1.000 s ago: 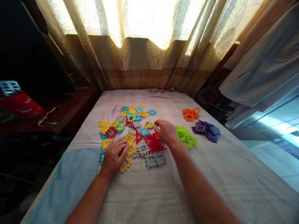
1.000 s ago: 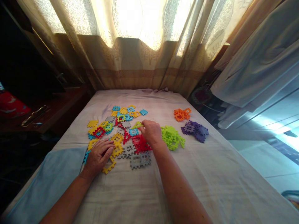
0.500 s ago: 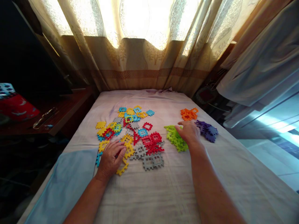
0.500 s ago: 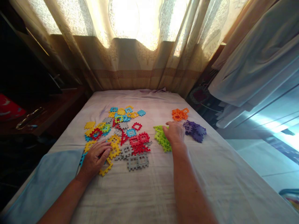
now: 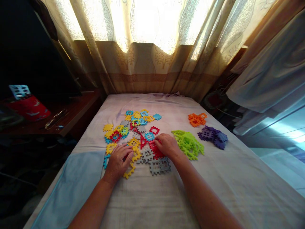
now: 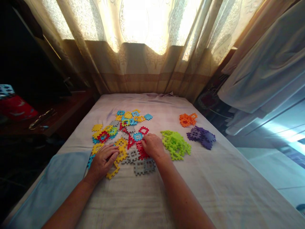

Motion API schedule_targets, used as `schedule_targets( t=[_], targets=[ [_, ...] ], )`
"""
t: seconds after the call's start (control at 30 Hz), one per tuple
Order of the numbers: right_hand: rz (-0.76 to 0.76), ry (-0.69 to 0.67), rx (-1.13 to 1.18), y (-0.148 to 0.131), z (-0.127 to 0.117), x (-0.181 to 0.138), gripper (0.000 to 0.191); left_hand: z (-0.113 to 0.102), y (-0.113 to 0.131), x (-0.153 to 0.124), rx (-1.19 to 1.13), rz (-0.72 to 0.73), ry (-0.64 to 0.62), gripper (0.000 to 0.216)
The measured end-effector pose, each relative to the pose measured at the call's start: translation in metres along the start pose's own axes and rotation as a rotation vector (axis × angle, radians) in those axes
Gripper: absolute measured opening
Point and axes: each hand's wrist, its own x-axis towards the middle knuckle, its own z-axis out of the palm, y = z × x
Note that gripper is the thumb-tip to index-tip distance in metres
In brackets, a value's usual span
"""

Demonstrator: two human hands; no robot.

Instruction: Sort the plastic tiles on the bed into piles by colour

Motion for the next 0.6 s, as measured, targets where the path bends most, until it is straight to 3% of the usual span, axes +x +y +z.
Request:
schedule_targets(
  t=[0.2, 0.47, 0.6],
  targets=[
    [-0.010, 0.015, -0.009, -0.012, 0.000, 0.012, 0.027, 0.000, 0.002, -0.001, -0.010, -0.013, 0.006, 0.027],
    [-0.085, 0.129, 0.008, -0.056, 0.014, 0.081, 0.031, 0.001, 0.002, -0.001, -0.016, -0.019, 0.008, 0.026],
    [-0.042, 0.085, -0.032, -0.073, 0.021, 0.104, 0.032, 0.000, 0.002, 0.000, -0.011, -0.012, -0.002, 0.027]
  ],
)
